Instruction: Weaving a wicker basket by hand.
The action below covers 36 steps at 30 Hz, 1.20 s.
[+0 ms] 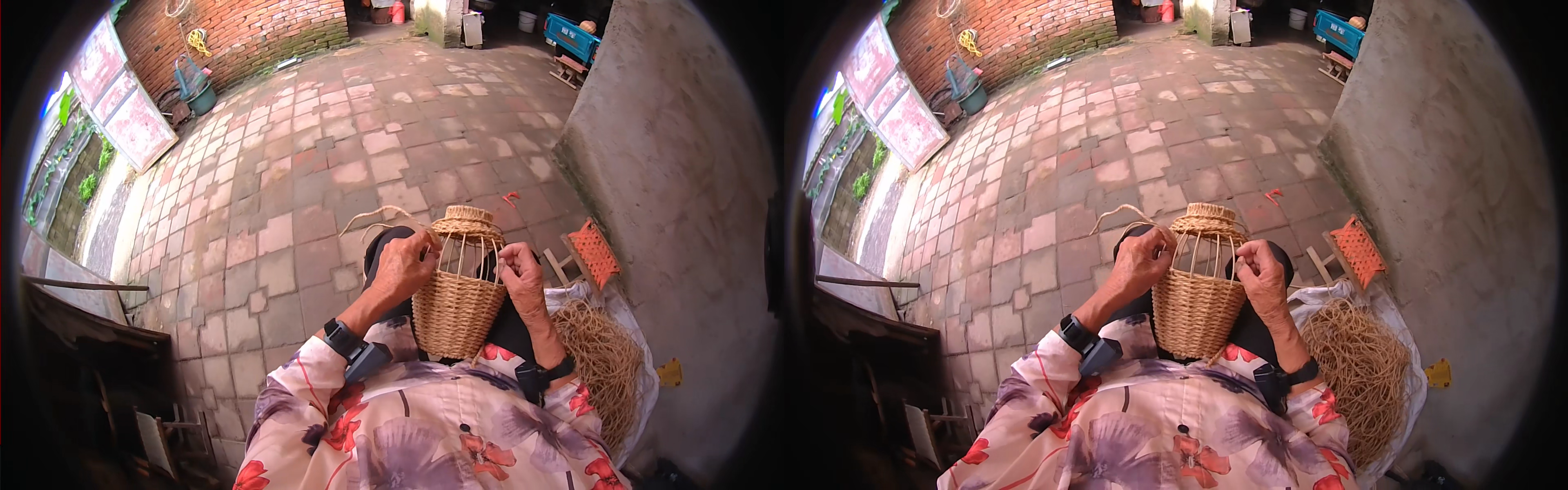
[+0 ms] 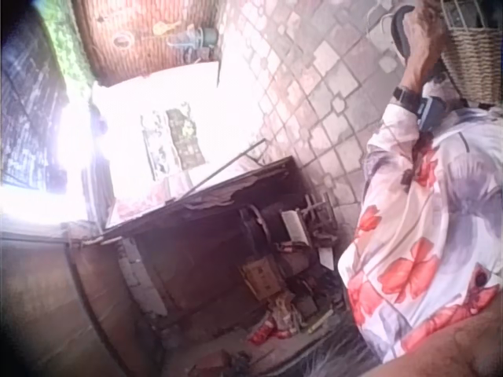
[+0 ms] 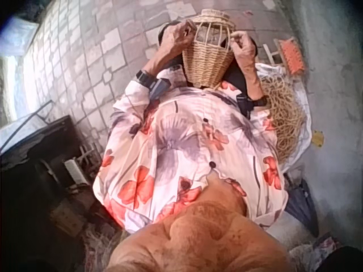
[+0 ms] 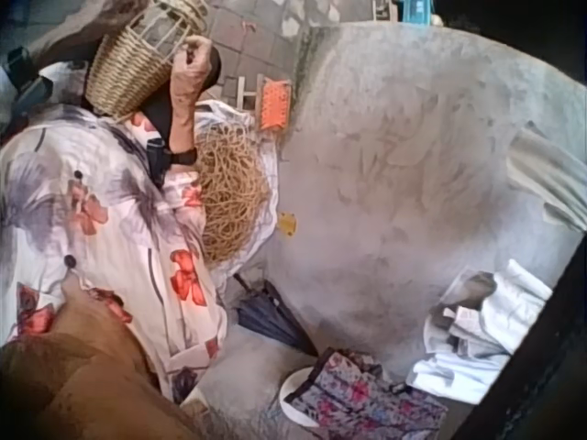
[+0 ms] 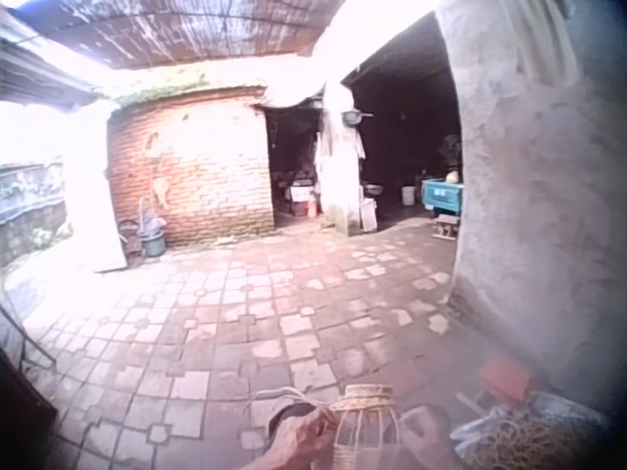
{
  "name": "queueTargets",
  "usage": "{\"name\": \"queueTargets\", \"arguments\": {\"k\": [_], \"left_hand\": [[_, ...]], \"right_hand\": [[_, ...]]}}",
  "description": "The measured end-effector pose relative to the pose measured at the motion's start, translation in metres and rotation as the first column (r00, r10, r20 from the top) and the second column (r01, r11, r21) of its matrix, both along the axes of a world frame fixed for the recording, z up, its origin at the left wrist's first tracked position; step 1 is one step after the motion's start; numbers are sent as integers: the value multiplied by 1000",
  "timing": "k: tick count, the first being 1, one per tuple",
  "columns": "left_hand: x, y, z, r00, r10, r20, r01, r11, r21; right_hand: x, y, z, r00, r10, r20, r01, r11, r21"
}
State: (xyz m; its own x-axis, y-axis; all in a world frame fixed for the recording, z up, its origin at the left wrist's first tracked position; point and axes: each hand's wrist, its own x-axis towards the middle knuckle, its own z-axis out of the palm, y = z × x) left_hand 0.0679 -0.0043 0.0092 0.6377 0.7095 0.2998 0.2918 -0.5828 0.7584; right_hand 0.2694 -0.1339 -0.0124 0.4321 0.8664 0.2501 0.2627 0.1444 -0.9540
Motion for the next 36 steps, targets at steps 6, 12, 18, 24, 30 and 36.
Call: {"name": "queueTargets", "arguments": {"k": [6,12,18,24,30,36], "left_hand": [[-22,-1,-13,910,161,382,183,671,-719],[-60,0,-17,620,330,712,738,63,-671],[-143,32,-64,736,363,571,535,204,-820],[-174,43,-97,640,696,325,310,154,-938],[-185,35,-114,742,654,148,113,95,-989],[-191,28,-125,878,478,29,-68,185,-980]], "right_hand": [[3,0,-2,999,20,-33,-20,1000,21],[5,-1,-3,999,38,16,-37,997,-64],[-10,-4,15,903,-146,404,129,989,69],[-46,-12,60,674,-145,724,-20,977,214],[-51,10,73,537,-258,803,-20,948,318],[-85,44,74,363,-22,932,42,999,7]]}}
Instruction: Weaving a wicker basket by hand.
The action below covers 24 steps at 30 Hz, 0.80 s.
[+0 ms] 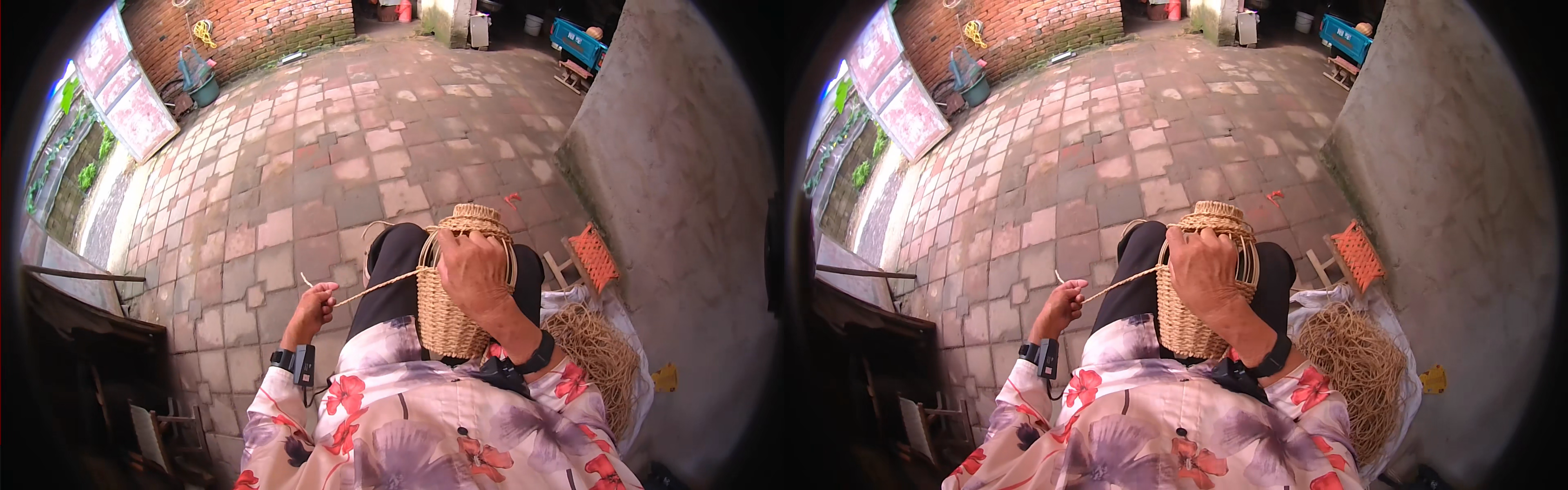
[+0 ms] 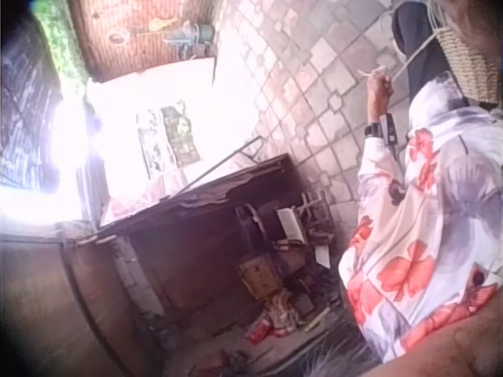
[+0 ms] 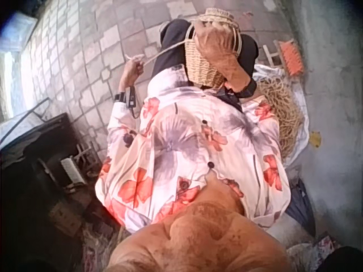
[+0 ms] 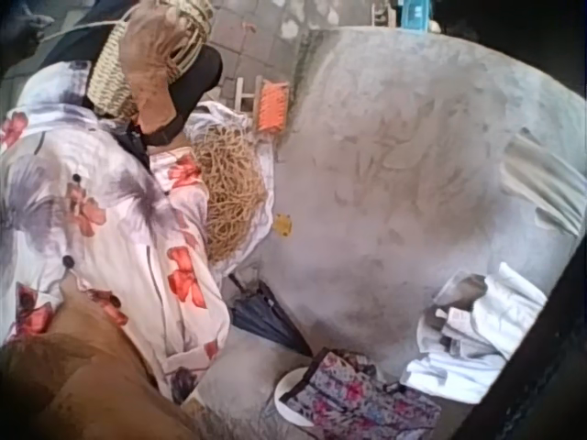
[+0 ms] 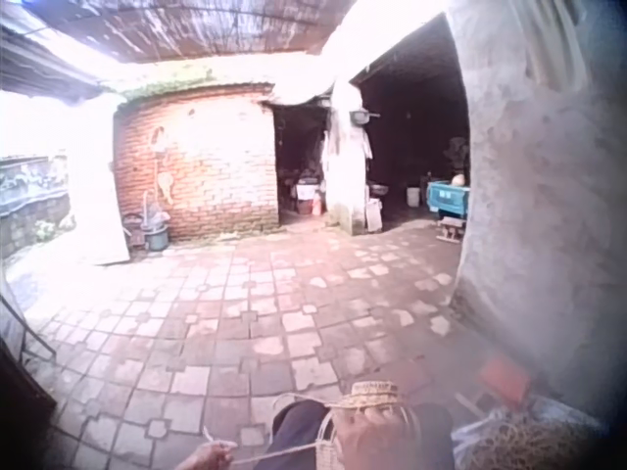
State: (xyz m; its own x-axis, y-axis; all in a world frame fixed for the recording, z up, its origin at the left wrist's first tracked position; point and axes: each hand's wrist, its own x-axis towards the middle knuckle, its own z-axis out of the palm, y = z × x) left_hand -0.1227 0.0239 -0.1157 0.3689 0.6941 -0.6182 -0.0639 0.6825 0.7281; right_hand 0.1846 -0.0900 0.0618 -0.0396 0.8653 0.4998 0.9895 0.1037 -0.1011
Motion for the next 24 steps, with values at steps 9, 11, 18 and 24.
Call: {"name": "queueTargets", "arguments": {"k": [9,11,18,24], "left_hand": [[43,-13,86,511,673,-534,676,70,734],[64,-20,111,632,668,-393,566,-52,822],[130,-58,124,875,-471,109,456,879,140],[165,-47,112,922,-322,216,345,935,-77]], "right_hand": [[46,-30,-13,747,-74,-661,210,969,129],[51,-34,-16,615,-39,-788,202,973,110],[54,-44,-20,578,105,-809,215,937,275],[57,-51,-26,521,104,-847,199,950,239]]}}
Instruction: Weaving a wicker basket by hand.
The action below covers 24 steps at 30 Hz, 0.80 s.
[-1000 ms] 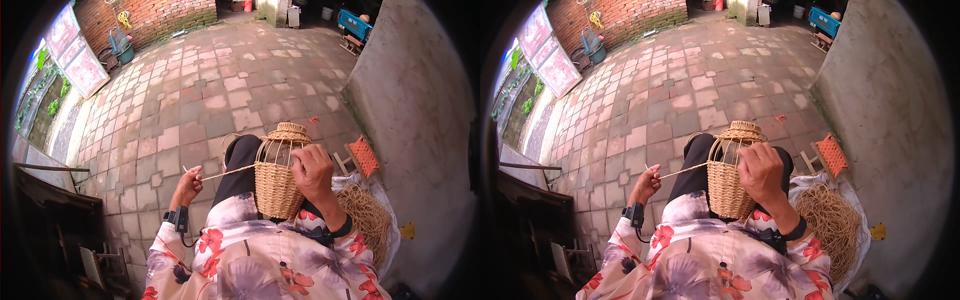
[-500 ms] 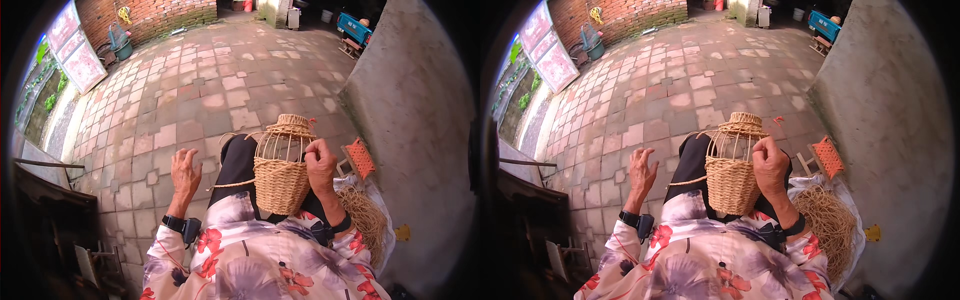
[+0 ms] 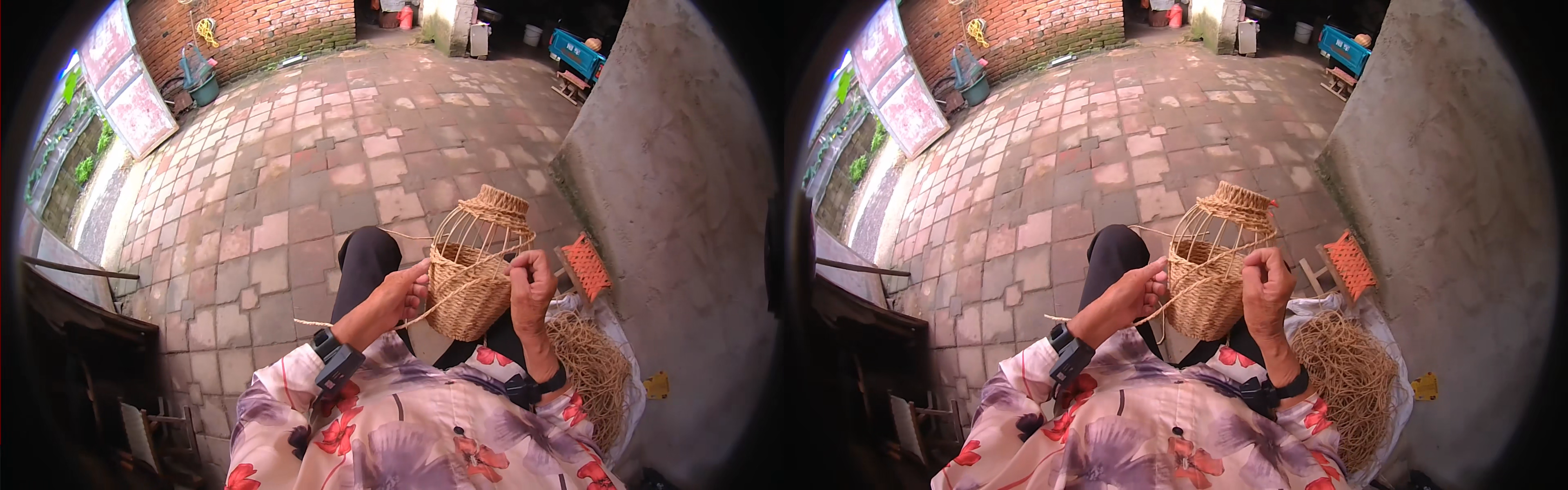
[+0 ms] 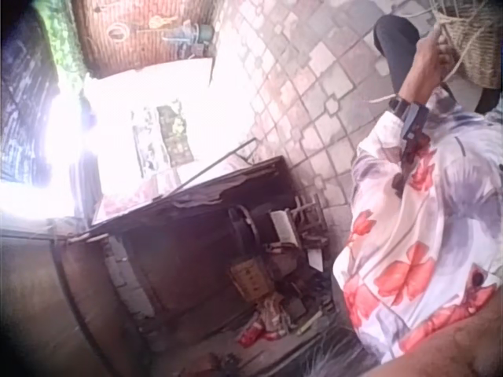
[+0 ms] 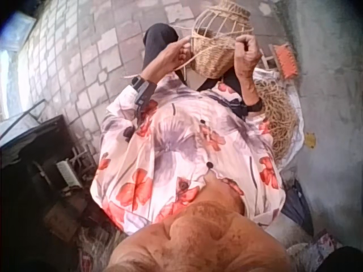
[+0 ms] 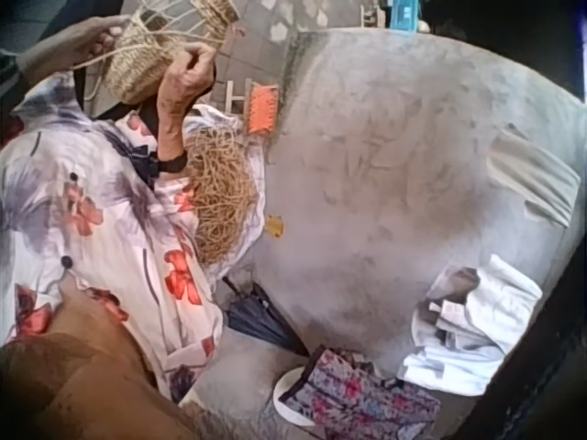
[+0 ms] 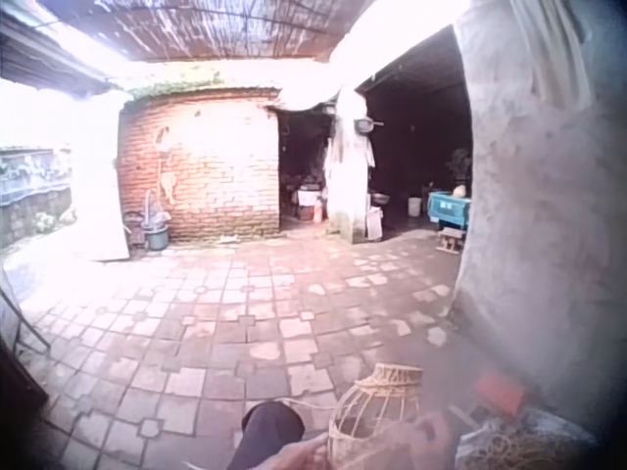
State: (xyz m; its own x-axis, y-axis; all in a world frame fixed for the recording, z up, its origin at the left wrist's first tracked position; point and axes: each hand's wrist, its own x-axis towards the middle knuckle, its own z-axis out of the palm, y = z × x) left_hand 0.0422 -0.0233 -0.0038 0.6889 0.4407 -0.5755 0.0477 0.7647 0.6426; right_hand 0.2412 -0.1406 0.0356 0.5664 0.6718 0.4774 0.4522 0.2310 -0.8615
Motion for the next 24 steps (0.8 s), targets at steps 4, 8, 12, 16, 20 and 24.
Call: {"name": "queueTargets", "arguments": {"k": [4,8,12,16,20,24], "left_hand": [[9,17,-12,988,59,145,-47,995,-82],[7,16,-17,979,139,146,-133,990,-54],[3,11,-11,979,187,84,-188,982,-3],[4,6,13,930,333,157,-363,755,546],[6,13,27,987,57,153,-154,632,760],[17,13,23,980,177,-92,74,108,991]], "right_hand": [[0,-1,-3,1000,10,-24,-11,1000,-5],[0,-1,-7,987,38,-158,-36,999,16],[5,-1,-12,978,62,-198,-61,998,12],[8,0,-26,957,92,-275,-96,995,1],[0,-1,-26,944,126,-305,-140,990,-26],[-4,0,-29,948,136,-287,-151,988,-32]]}}
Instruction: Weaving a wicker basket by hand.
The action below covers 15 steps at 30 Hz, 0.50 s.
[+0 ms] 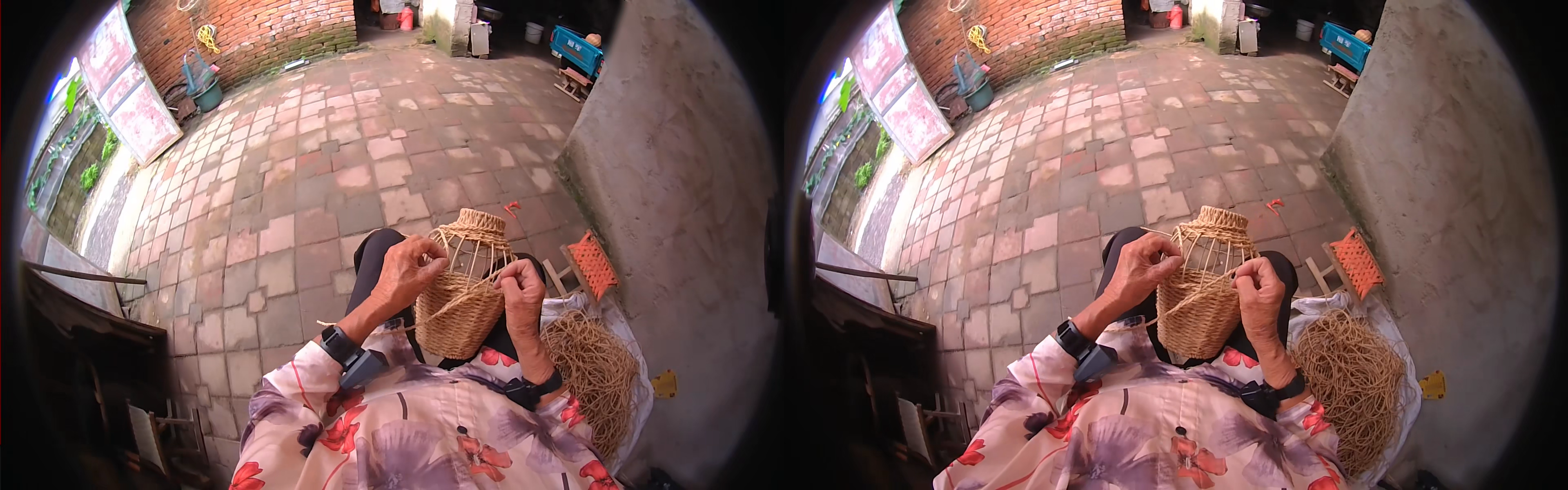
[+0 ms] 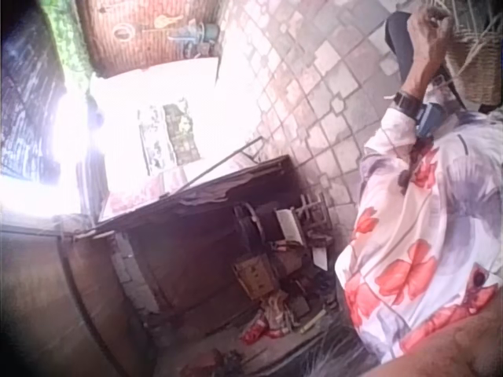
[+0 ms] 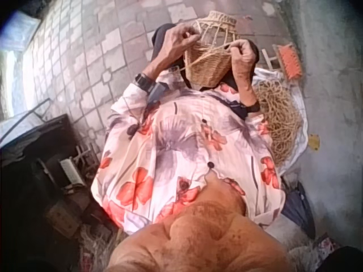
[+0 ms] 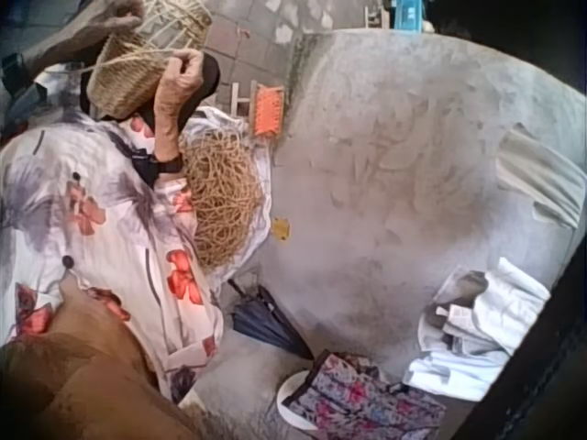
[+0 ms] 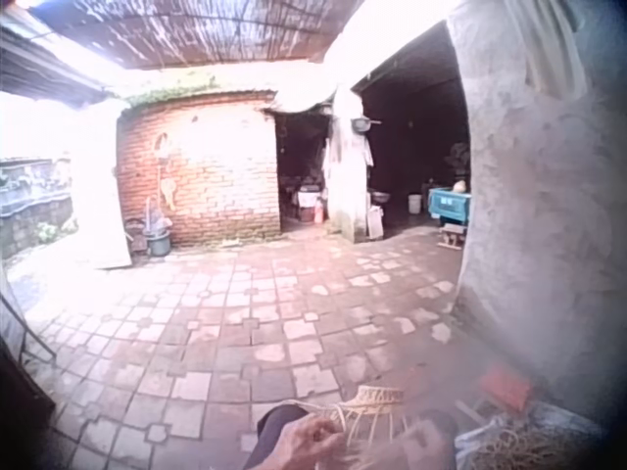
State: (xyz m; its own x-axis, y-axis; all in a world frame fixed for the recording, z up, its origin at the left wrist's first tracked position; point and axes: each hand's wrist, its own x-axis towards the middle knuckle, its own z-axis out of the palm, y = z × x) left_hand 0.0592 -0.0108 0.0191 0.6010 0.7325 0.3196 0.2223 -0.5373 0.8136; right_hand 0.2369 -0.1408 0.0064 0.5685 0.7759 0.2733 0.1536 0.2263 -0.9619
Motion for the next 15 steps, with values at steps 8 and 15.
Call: {"name": "queueTargets", "arguments": {"k": [8,15], "left_hand": [[9,-5,-9,977,11,215,84,899,-430],[-23,-16,-2,728,135,672,638,224,-737]], "right_hand": [[3,-3,0,996,26,-82,-25,1000,12],[24,-1,-23,940,98,-325,-97,995,19]]}}
